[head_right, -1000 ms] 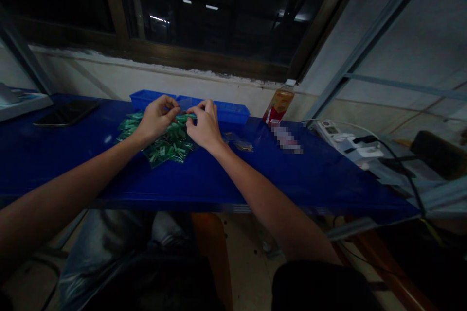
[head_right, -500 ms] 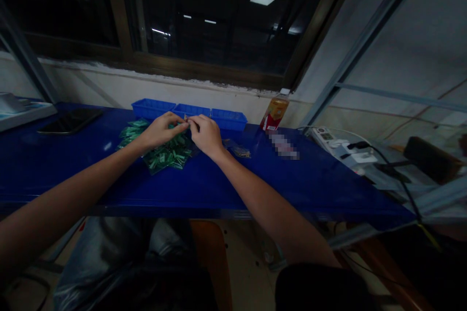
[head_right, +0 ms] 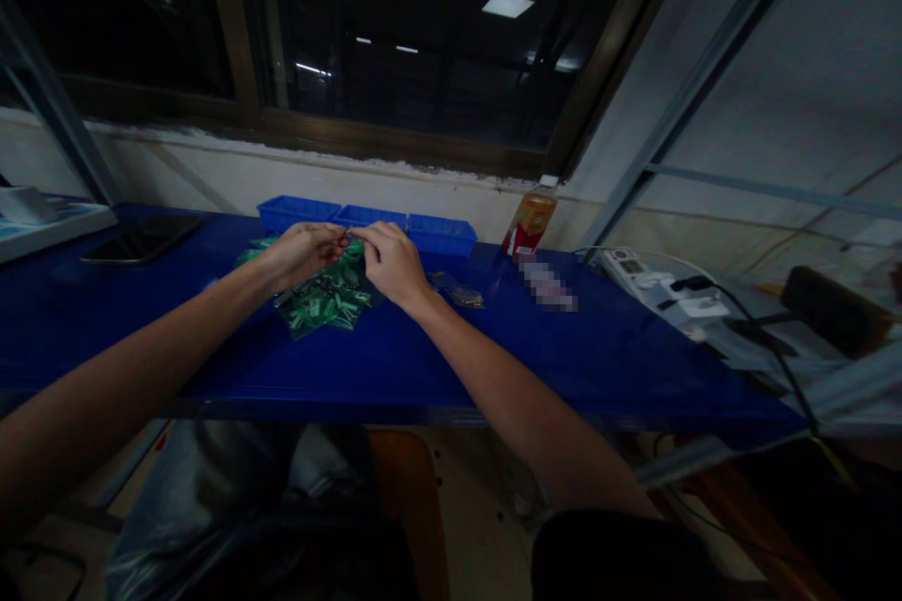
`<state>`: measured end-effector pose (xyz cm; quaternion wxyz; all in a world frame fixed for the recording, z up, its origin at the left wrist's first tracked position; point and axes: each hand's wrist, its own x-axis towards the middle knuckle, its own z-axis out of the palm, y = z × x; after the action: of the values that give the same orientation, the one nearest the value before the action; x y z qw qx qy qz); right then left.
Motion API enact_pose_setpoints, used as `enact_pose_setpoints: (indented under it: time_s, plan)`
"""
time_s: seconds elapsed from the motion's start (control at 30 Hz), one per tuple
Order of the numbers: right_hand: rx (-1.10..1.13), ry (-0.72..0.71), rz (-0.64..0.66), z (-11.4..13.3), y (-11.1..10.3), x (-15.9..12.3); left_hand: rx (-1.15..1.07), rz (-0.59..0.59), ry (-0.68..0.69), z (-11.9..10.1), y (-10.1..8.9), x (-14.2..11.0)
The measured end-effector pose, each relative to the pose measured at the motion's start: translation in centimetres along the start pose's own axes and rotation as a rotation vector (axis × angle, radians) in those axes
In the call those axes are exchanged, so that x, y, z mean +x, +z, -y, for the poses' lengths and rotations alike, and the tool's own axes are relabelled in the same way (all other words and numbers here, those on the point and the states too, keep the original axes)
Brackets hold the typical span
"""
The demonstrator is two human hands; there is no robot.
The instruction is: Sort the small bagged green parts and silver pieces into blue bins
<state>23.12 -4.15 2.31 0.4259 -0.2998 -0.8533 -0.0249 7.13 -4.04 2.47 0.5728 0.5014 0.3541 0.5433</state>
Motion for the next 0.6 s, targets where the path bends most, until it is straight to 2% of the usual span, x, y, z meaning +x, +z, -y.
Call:
enact_pose_setpoints:
  time_s: [0.1,0.27,0.37,0.5,0.6]
  plan:
    - [-0.012,0.012,0.013,0.2,0.0,0.0,-0.07,0.025,-0.069,-0.2,0.2,-0.1]
    - [-0.081,0.044,-0.014,0.3,0.1,-0.1,-0.106,0.009,0.03,-0.2,0.4,-0.2]
    - [-0.072,0.027,-0.023,0.5,0.2,-0.1,-0.131,-0.036,0.031,-0.3,0.5,-0.2]
    - [-0.082,0.071,-0.051,1.1,0.3,-0.1,-0.037,-0.064,0.061,-0.4,0.5,-0.3]
    - [0.027,0.205,-0.053,1.1,0.3,0.1,0.152,-0.085,0.177,-0.5,0.4,-0.4]
